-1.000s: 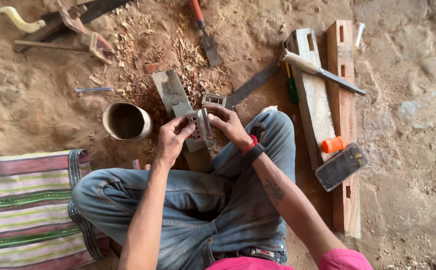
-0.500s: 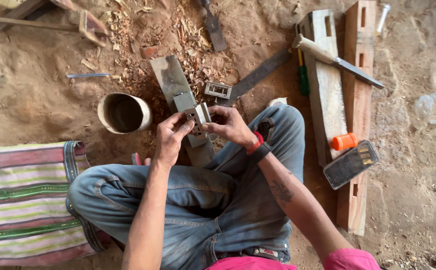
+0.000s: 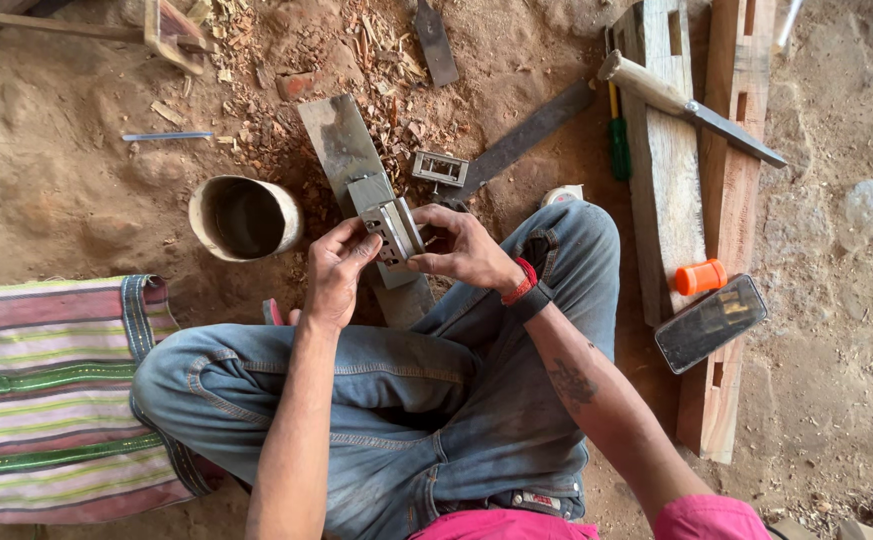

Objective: The person sits on the ground and sharpens a small metal tool on a grinding stone. They repeatedly rub the tool against the stone, occasionally dipping it into a nearby container of liquid, and inspect the edge between strokes.

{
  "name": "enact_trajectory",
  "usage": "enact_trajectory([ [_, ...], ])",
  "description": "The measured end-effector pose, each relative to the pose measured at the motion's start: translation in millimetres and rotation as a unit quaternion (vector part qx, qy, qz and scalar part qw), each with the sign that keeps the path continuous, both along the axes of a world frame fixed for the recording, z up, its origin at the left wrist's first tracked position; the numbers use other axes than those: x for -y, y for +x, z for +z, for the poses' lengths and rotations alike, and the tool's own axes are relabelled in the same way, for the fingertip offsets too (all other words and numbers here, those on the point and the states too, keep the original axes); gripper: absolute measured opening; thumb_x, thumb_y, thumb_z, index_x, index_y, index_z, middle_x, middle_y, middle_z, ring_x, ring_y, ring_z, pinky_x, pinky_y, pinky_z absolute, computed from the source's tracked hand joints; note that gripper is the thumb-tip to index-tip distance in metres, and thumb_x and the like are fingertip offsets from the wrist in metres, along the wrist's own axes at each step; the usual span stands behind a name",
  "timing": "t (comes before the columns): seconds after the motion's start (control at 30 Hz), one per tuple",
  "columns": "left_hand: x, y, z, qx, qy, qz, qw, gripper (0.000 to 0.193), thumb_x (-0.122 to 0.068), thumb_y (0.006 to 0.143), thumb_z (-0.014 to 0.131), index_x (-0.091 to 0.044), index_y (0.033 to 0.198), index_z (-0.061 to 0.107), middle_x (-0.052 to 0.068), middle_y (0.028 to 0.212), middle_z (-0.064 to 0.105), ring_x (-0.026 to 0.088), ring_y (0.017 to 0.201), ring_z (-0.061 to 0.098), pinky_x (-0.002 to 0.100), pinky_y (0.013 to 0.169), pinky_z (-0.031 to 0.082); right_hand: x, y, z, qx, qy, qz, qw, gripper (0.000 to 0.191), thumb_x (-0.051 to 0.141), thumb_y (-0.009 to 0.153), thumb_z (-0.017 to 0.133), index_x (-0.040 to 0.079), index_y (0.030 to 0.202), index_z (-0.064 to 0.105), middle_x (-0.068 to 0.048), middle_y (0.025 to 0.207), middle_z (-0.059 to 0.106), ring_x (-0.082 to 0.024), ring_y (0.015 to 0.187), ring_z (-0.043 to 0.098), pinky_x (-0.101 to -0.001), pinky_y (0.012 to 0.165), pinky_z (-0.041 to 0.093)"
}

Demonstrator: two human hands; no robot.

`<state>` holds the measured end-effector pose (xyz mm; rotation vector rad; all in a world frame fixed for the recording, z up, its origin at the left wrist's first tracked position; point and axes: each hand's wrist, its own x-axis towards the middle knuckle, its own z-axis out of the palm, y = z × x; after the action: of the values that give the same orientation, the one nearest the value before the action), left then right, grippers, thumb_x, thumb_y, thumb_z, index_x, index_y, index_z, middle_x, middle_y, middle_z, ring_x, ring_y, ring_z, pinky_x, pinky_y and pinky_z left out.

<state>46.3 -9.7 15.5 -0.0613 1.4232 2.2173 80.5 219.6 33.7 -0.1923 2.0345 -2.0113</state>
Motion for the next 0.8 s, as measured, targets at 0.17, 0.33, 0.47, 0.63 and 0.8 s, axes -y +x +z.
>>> enact_trajectory([
  [0.17,-1,1,-2,0.009,0.008,0.006,1.000,0.033,-0.005,0.097,0.070,0.003,0.129,0.067,0.008,0.119,0.072,0.011,0.104,0.067,0.028,0.097,0.055,-1,-1,4,-0.029,0.021,0.005,0.999,0.055,0.018,0.086,0.084,0.002,0.134,0.063,-0.009,0.135,0.063,-0.017,0.121,0.063,-0.0334,0.105,0.053],
  [0.33,-1,2,-4,0.015,0.004,0.007,1.000,0.033,-0.003,0.097,0.068,0.004,0.130,0.067,0.007,0.117,0.072,0.010,0.101,0.066,0.027,0.093,0.055,0,-1,2,-0.030,0.022,0.008,0.999,0.057,0.019,0.086,0.084,0.002,0.136,0.063,-0.010,0.137,0.063,-0.018,0.121,0.063,-0.0334,0.104,0.055],
  [0.47,-1,1,-2,0.009,-0.015,0.015,1.000,0.033,-0.004,0.097,0.068,0.002,0.129,0.067,0.007,0.116,0.072,0.010,0.100,0.066,0.027,0.092,0.055,0,0,-1,-0.009,0.009,-0.008,1.000,0.051,0.019,0.089,0.080,0.001,0.134,0.063,-0.009,0.135,0.064,-0.017,0.117,0.065,-0.0328,0.102,0.055],
  [0.63,0,-2,4,-0.010,-0.042,0.019,0.999,0.034,-0.006,0.097,0.070,0.001,0.130,0.067,0.007,0.116,0.073,0.011,0.102,0.067,0.027,0.093,0.056,0,-3,-10,0.005,-0.051,-0.065,0.997,0.035,0.020,0.098,0.073,0.000,0.126,0.071,-0.007,0.124,0.071,-0.013,0.111,0.069,-0.0317,0.098,0.058],
  [0.8,0,-1,9,-0.053,-0.135,-0.005,0.989,0.039,-0.008,0.094,0.072,0.001,0.131,0.067,0.010,0.113,0.075,0.013,0.095,0.070,0.029,0.087,0.060,1,-5,-23,0.026,-0.023,-0.074,0.997,0.030,0.017,0.093,0.078,0.003,0.120,0.073,-0.002,0.105,0.076,-0.009,0.095,0.072,-0.0284,0.088,0.061],
])
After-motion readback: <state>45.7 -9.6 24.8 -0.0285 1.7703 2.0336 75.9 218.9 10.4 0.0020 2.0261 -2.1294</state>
